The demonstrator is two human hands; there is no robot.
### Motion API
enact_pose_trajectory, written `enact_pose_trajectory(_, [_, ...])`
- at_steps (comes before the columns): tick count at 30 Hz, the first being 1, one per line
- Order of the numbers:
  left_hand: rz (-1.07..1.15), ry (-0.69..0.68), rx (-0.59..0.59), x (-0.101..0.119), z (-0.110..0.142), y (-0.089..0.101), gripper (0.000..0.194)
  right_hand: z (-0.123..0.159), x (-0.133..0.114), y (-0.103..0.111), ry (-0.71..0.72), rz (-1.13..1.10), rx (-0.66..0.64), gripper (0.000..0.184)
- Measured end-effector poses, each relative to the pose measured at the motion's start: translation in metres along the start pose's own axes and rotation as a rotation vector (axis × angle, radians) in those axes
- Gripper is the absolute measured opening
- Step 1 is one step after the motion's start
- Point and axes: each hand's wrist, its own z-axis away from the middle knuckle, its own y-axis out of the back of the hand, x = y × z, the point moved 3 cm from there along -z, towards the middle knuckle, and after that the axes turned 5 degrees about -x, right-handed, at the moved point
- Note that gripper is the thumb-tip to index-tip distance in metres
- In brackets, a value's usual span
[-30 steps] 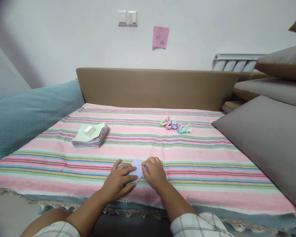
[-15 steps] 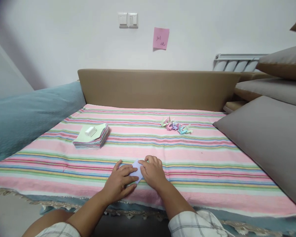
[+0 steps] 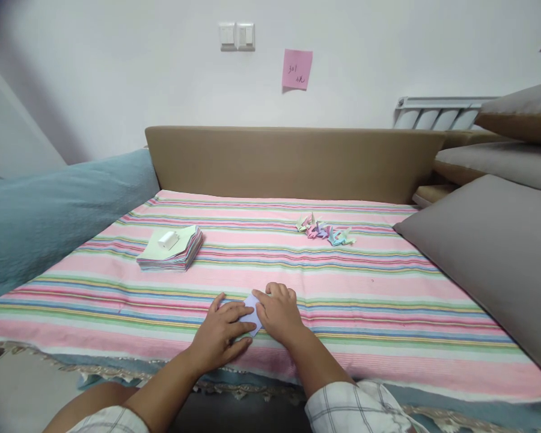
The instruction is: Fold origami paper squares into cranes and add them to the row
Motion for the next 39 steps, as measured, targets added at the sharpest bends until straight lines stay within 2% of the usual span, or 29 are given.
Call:
enact_pose_trajectory(6, [0.008, 0.007, -0.028, 0.0, 0.0, 0.0, 0.023, 0.004, -0.005, 0.002, 0.096, -0.03, 0.002, 0.035])
enact_pose_trajectory(11, [-0.016, -0.006, -0.004, 0.001, 0.0, 0.001, 0.023, 0.005, -0.007, 0.001, 0.173, -0.041, -0.048, 0.038])
enact_pose_trajectory(22, [-0.043, -0.022, 0.03, -0.002, 0.001, -0.002, 0.022, 0.001, 0.01, 0.001, -0.002, -0.117, -0.028, 0.041])
enact_pose_trajectory(31, [-0.027, -0.021, 0.028, -0.002, 0.0, -0.002, 0.022, 0.01, 0.027, 0.007, 0.064, -0.228, 0.004, 0.044])
enact_pose_trajectory(39, [-0.013, -0.018, 0.023, -0.002, 0.0, -0.002, 0.021, 0.021, 0.038, 0.015, 0.154, -0.283, 0.023, 0.034])
